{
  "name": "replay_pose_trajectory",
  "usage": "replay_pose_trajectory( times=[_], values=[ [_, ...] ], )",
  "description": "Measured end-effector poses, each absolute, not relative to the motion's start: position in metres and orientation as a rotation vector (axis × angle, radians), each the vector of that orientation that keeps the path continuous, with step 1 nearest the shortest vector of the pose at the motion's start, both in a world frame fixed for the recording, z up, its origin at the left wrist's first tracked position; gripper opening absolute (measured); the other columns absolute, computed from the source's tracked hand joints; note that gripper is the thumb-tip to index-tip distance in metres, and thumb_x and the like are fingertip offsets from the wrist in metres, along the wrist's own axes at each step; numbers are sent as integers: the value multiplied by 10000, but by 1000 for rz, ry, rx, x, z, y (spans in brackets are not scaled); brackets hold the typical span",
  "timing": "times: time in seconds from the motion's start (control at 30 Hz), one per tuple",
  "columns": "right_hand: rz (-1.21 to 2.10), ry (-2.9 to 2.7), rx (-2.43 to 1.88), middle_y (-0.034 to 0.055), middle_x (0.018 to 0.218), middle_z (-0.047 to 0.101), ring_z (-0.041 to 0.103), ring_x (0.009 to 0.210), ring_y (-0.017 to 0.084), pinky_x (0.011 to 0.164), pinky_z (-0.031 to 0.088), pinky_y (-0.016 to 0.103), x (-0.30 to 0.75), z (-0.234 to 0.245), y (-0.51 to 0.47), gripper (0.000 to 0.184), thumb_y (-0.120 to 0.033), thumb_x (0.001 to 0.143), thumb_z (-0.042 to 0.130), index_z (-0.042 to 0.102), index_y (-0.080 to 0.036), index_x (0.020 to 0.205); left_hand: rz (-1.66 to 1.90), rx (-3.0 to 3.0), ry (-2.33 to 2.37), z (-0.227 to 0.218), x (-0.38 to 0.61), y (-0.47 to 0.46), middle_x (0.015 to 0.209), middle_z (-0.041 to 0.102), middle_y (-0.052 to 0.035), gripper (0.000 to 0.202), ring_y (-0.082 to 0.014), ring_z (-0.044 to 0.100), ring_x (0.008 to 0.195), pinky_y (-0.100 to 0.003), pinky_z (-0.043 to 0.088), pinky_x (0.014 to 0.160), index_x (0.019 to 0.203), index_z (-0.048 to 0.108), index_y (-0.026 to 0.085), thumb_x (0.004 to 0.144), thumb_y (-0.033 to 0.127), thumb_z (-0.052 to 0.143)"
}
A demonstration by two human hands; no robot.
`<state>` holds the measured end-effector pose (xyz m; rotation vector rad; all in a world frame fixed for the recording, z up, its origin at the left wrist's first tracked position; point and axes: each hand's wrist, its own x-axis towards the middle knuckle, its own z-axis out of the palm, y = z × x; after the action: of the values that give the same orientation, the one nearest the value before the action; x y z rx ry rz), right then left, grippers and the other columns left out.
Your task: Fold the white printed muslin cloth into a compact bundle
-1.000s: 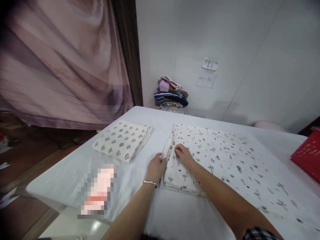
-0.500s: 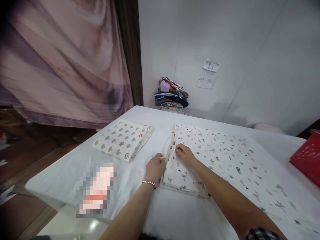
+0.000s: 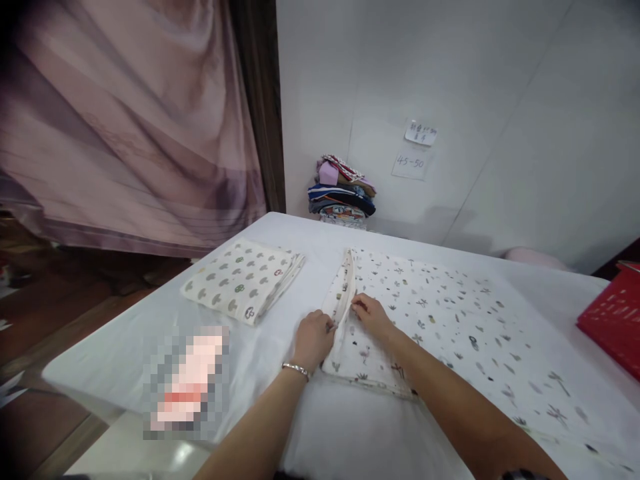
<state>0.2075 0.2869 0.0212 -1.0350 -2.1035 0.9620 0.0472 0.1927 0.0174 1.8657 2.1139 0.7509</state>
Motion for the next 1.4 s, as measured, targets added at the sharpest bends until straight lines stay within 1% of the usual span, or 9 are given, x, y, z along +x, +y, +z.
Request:
replay_pose_trajectory(
  times=[0.13, 0.3, 0.47, 0.67, 0.8, 1.1, 1.23, 1.33, 1.4],
  values=[
    [936, -2130, -1017, -40, 588, 471, 446, 535, 127, 544, 358, 249, 206, 23, 290, 127, -300, 817, 435, 524, -216, 849, 887, 1832, 2088, 20, 47, 194, 792, 574, -35, 75, -169, 517, 837, -285, 345, 728, 689, 561, 190, 749, 234, 562],
    [866, -2247, -973, -41, 600, 487, 466, 577, 127, 596, 361, 248, 198, 32, 296, 101, -262, 818, 434, 521, -214, 837, 865, 1512, 2168, 23, 41, 195, 700, 590, -9, 78, -143, 543, 671, -251, 322, 582, 749, 507, 205, 806, 252, 481],
    [815, -2469, -979, -23, 661, 542, 485, 636, 127, 623, 343, 241, 182, 44, 297, 86, -206, 805, 442, 526, -204, 786, 762, 1459, 2245, 24, 38, 194, 705, 601, -21, 19, -162, 568, 698, -246, 308, 565, 797, 495, 199, 790, 193, 478],
    [749, -2608, -991, 1, 722, 583, 502, 683, 129, 631, 340, 229, 167, 52, 294, 91, -181, 798, 462, 550, -187, 777, 738, 1554, 2155, 22, 38, 191, 766, 632, -21, 204, -167, 588, 744, -240, 331, 598, 1005, 491, 223, 802, 220, 471],
    [687, -2655, -993, 8, 743, 600, 513, 698, 132, 638, 347, 226, 167, 52, 296, 112, -183, 805, 456, 567, -185, 790, 857, 1560, 2057, 21, 36, 190, 749, 642, 6, 192, -138, 591, 716, -222, 336, 590, 1012, 509, 248, 837, 248, 428],
    [515, -2860, -1038, 43, 996, 631, 559, 882, 167, 765, 401, 261, 155, 57, 319, 332, -160, 804, 410, 617, -216, 1056, 830, 1749, 1946, 26, 44, 186, 790, 634, 16, 247, -141, 587, 741, -225, 358, 622, 954, 542, 249, 807, 437, 482],
    [267, -2991, -814, 48, 1019, 630, 514, 1006, 177, 855, 373, 261, 136, 65, 342, 320, -83, 737, 431, 678, -199, 904, 805, 1895, 1895, 24, 45, 184, 819, 636, 14, 238, -147, 585, 767, -234, 373, 668, 978, 535, 251, 794, 401, 509],
    [226, -3165, -696, 30, 834, 675, 560, 896, 166, 867, 362, 257, 135, 75, 354, 260, -75, 698, 451, 685, -186, 726, 842, 1998, 1836, 23, 45, 183, 881, 638, 11, 209, -148, 583, 807, -240, 381, 692, 975, 529, 248, 811, 370, 487],
    [210, -3194, -760, 23, 801, 682, 580, 829, 155, 855, 367, 251, 141, 81, 359, 262, -95, 712, 439, 683, -190, 729, 850, 2050, 1797, 23, 46, 182, 920, 635, 9, 186, -147, 579, 830, -242, 383, 705, 966, 528, 246, 820, 346, 470]
  ],
)
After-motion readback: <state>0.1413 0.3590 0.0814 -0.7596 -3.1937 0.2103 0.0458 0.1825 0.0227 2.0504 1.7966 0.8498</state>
